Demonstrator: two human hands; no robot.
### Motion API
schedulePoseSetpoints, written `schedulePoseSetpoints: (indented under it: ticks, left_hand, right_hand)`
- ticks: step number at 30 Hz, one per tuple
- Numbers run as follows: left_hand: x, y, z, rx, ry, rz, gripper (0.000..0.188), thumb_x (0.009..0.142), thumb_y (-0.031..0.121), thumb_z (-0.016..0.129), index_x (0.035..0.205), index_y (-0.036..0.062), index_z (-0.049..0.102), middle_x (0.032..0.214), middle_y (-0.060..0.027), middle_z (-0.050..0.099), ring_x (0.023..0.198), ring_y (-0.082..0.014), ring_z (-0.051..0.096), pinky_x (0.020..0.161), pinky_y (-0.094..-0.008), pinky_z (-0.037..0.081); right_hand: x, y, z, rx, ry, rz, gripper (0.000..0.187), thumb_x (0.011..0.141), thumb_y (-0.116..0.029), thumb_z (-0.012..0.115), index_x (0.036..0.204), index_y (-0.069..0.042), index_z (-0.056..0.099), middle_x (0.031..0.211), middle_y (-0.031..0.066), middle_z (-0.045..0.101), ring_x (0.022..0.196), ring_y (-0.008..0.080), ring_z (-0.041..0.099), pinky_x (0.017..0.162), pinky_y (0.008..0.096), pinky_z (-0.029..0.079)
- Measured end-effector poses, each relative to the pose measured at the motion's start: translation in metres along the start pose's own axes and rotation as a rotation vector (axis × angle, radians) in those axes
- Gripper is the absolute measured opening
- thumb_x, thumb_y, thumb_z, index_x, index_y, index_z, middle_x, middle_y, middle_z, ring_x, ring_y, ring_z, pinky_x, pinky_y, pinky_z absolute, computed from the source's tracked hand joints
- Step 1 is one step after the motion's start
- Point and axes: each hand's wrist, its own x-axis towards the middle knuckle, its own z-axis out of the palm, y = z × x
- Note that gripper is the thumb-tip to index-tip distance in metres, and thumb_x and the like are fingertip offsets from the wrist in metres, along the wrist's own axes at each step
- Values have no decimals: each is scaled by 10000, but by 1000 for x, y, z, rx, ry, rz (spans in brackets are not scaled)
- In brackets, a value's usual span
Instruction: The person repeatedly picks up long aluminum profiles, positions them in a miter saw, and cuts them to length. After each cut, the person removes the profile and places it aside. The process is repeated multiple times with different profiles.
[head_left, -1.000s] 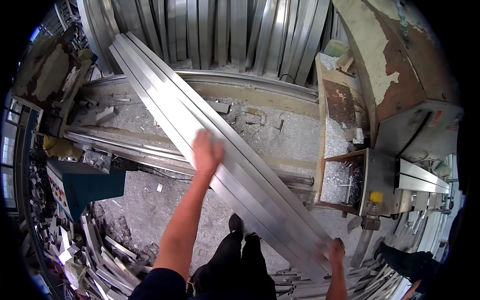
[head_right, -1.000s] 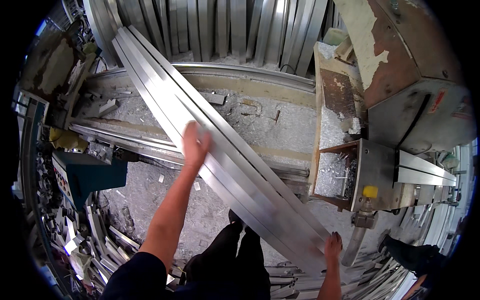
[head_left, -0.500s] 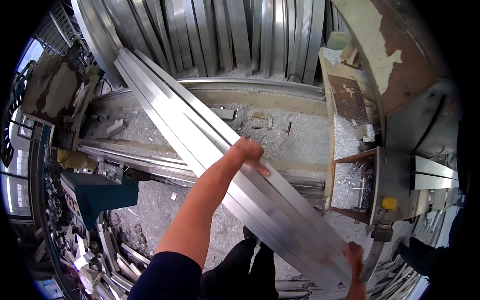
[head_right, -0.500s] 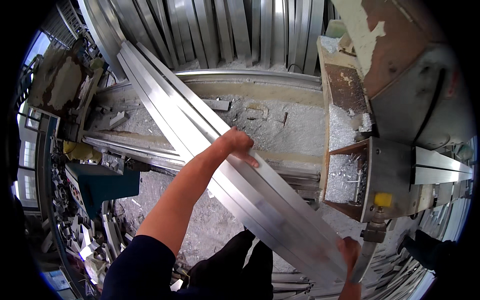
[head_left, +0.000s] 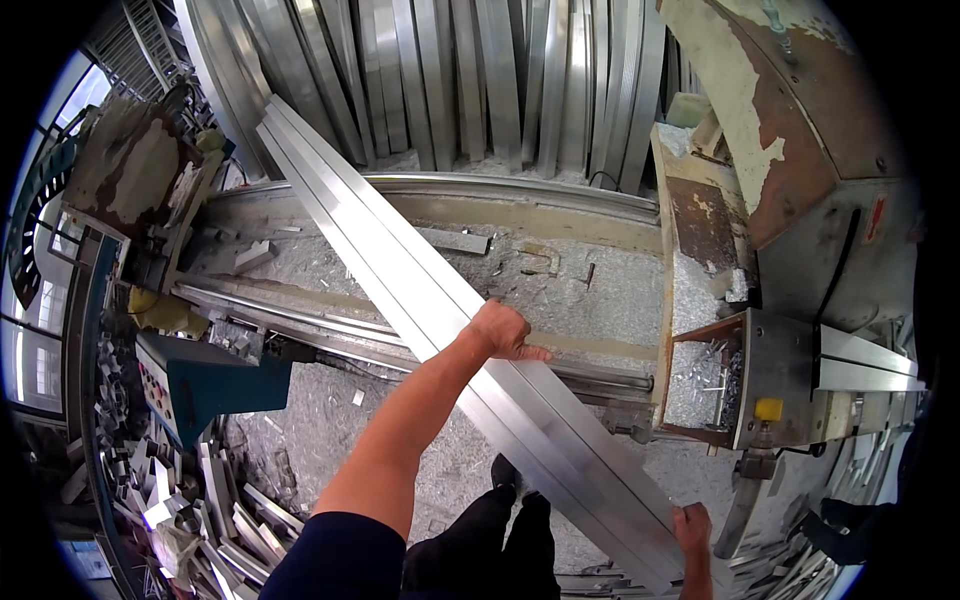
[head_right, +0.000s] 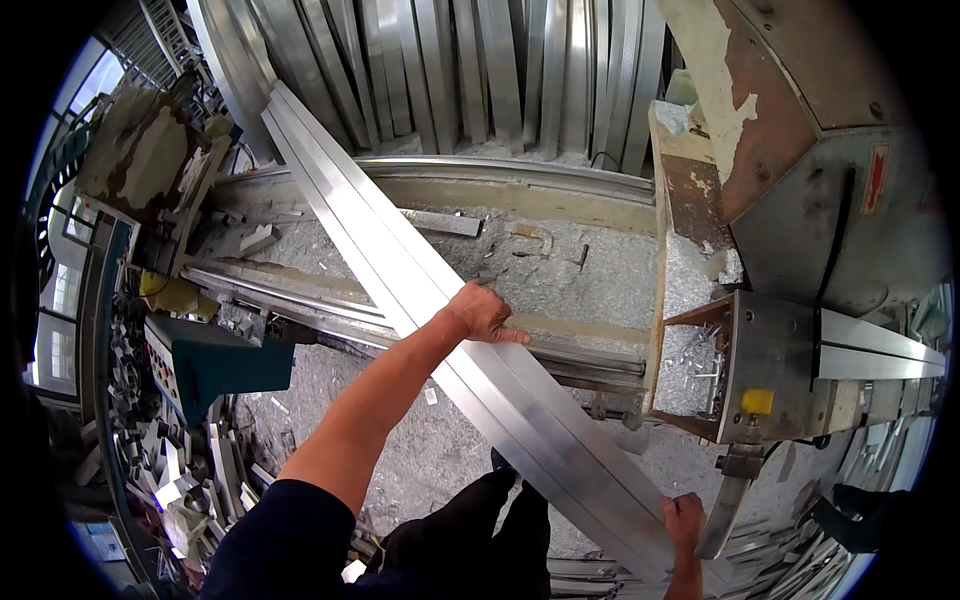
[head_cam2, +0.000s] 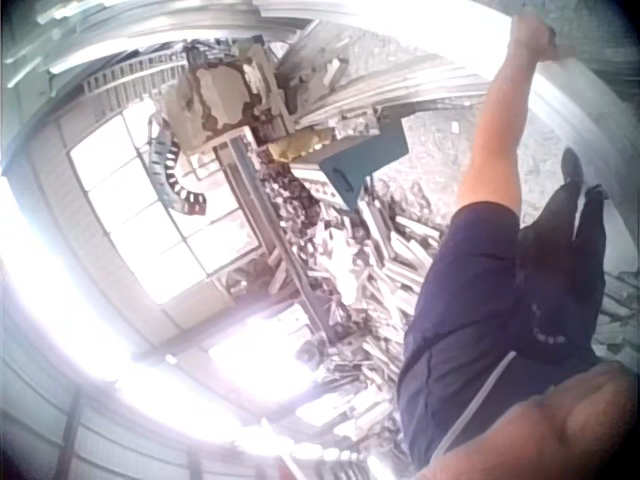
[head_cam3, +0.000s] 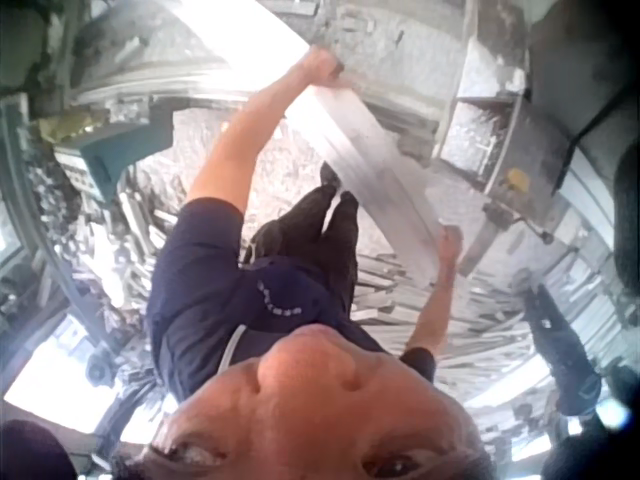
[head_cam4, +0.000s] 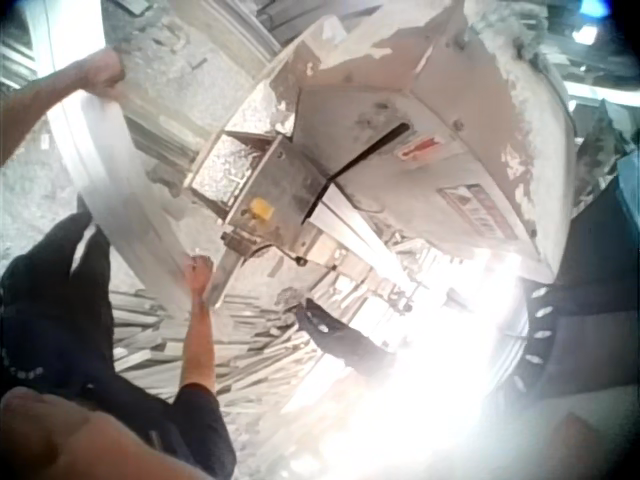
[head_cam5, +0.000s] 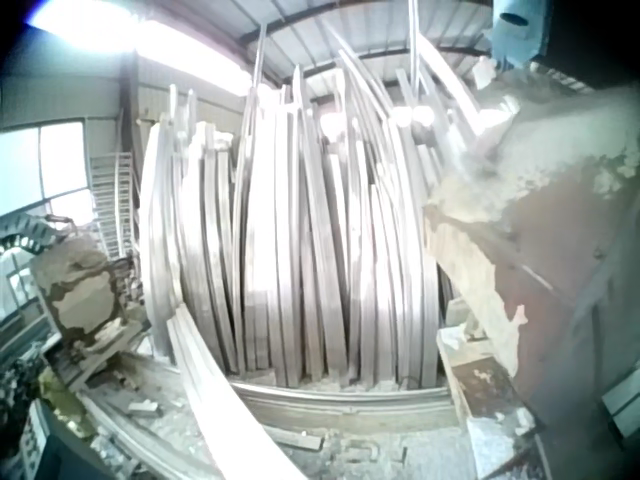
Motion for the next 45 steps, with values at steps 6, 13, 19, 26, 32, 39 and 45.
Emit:
schedulePoseSetpoints:
  ticks: [6, 13, 19, 26, 32, 39, 45]
  left_hand:
    - [-20, -17, 25, -124, 204, 164, 623, 761, 673, 618, 722, 52, 614, 740, -142, 616, 759, -331, 576, 783, -481, 435]
    - [-50, 17, -24, 17, 34, 248, 984, 482, 593, 830, 1264, 74, 533, 1187, -158, 553, 1121, -383, 493, 1065, -554, 281]
    - [-26, 137, -75, -404, 502, 325, 531, 732, 230, 794, 1156, 10, 564, 965, -179, 643, 879, -372, 625, 795, -446, 510]
    - [85, 348, -188, -463, 696, 455, 528, 718, 238, 788, 1129, 8, 548, 1142, -216, 567, 1052, -381, 556, 899, -454, 466]
    - [175, 425, -169, -39, 564, 470, 673, 675, 377, 797, 1182, 26, 526, 1316, -189, 448, 1254, -385, 385, 1030, -537, 339]
    - [201, 462, -197, 36, 321, 136, 765, 627, 402, 802, 1245, 75, 488, 1256, -170, 494, 1175, -364, 449, 975, -509, 393]
    - [173, 471, -210, 33, 198, 183, 858, 545, 366, 807, 1270, 59, 464, 1128, -182, 620, 1135, -348, 525, 962, -445, 430]
  right_hand:
    - [-29, -17, 0, -67, 101, -97, 560, 807, -363, 673, 1226, -56, 462, 1164, 196, 541, 1096, 369, 508, 936, 454, 399]
    - [-40, 5, 39, -89, -314, 105, 1067, 701, -504, 774, 1514, -117, 202, 1424, 186, 370, 1313, 366, 355, 1076, 494, 300]
    - [-74, -35, -2, -297, 6, 77, 875, 693, -525, 746, 1400, -141, 402, 1370, 144, 408, 1263, 362, 386, 1013, 568, 318]
    - [-191, -67, 38, 104, 281, 142, 674, 786, -416, 719, 1341, -124, 472, 1302, 179, 468, 1189, 385, 463, 971, 486, 407]
    - [-296, -52, 104, 286, -167, 431, 727, 846, -477, 658, 1413, -100, 404, 1263, 226, 521, 1188, 395, 497, 999, 433, 432]
    - [-361, -34, 151, 448, -205, 660, 665, 876, -528, 591, 1375, -109, 462, 1117, 163, 646, 1049, 325, 619, 906, 407, 490]
    - [-353, -10, 165, 492, -115, 573, 500, 912, -470, 573, 1236, -90, 588, 1077, 152, 664, 970, 320, 643, 848, 385, 507]
